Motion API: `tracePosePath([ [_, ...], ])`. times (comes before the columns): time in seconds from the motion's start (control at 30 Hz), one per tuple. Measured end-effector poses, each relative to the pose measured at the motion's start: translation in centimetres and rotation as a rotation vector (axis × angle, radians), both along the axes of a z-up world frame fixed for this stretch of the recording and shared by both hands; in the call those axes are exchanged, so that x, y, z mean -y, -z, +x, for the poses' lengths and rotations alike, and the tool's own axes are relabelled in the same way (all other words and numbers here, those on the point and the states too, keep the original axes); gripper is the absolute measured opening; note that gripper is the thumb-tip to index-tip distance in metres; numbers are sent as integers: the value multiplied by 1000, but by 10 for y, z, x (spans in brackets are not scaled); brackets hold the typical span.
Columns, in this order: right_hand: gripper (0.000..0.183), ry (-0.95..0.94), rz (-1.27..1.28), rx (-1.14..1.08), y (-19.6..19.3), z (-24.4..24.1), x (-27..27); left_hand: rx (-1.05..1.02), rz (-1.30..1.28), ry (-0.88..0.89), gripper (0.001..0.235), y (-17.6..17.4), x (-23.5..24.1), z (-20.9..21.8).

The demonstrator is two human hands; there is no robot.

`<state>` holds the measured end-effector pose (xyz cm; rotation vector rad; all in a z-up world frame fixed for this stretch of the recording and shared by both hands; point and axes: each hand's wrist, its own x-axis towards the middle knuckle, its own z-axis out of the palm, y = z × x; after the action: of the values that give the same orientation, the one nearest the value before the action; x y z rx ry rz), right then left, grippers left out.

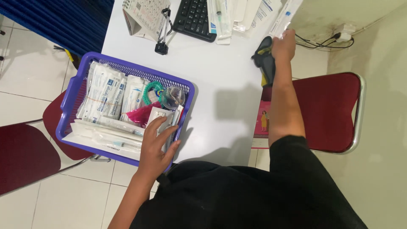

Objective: The person gathers syringes, a medical cap, and packaged medical supplies into a purple basket while wiping a scanner with a cloth. They then carry the basket to a cabinet and place it on a shelf.

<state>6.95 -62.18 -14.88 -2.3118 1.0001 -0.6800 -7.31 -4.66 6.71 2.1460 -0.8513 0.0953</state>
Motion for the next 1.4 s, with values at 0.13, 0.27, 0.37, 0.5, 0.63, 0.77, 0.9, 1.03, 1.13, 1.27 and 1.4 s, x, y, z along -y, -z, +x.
tracePosePath([
  [0.13,30,-293,126,334,-89,-73,-105,-105,-85,-20,41,15,4,7],
  [0.27,29,-637,637,126,-160,-139,-234,-510,-438,29,70,34,23,27],
  [0.37,26,-833,826,-53,-179,-165,-313,-773,-691,69,83,56,36,43],
  [0.5,28,-972,757,-215,-195,-172,-371,-897,-902,61,64,78,32,50],
  [0.63,25,-998,721,-7,-203,-148,-326,-953,-1118,121,54,67,9,49],
  [0.77,21,-746,668,520,-233,-96,-338,-978,-1061,124,62,57,-5,35],
  [0.9,35,-1083,18,423,-260,-77,-428,-1032,-1059,221,53,54,-13,27],
  [1.03,57,-1215,-251,179,-244,-115,-454,-999,-1320,236,40,118,-21,39],
  [1.13,59,-1179,-151,22,-229,-153,-445,-1042,-1403,90,44,132,-26,36],
  [1.27,54,-1132,31,-55,-236,-173,-432,-1112,-1545,213,49,71,-32,36],
  [1.4,46,-1169,-226,168,-219,-175,-438,-1191,-1634,388,48,50,-27,38],
])
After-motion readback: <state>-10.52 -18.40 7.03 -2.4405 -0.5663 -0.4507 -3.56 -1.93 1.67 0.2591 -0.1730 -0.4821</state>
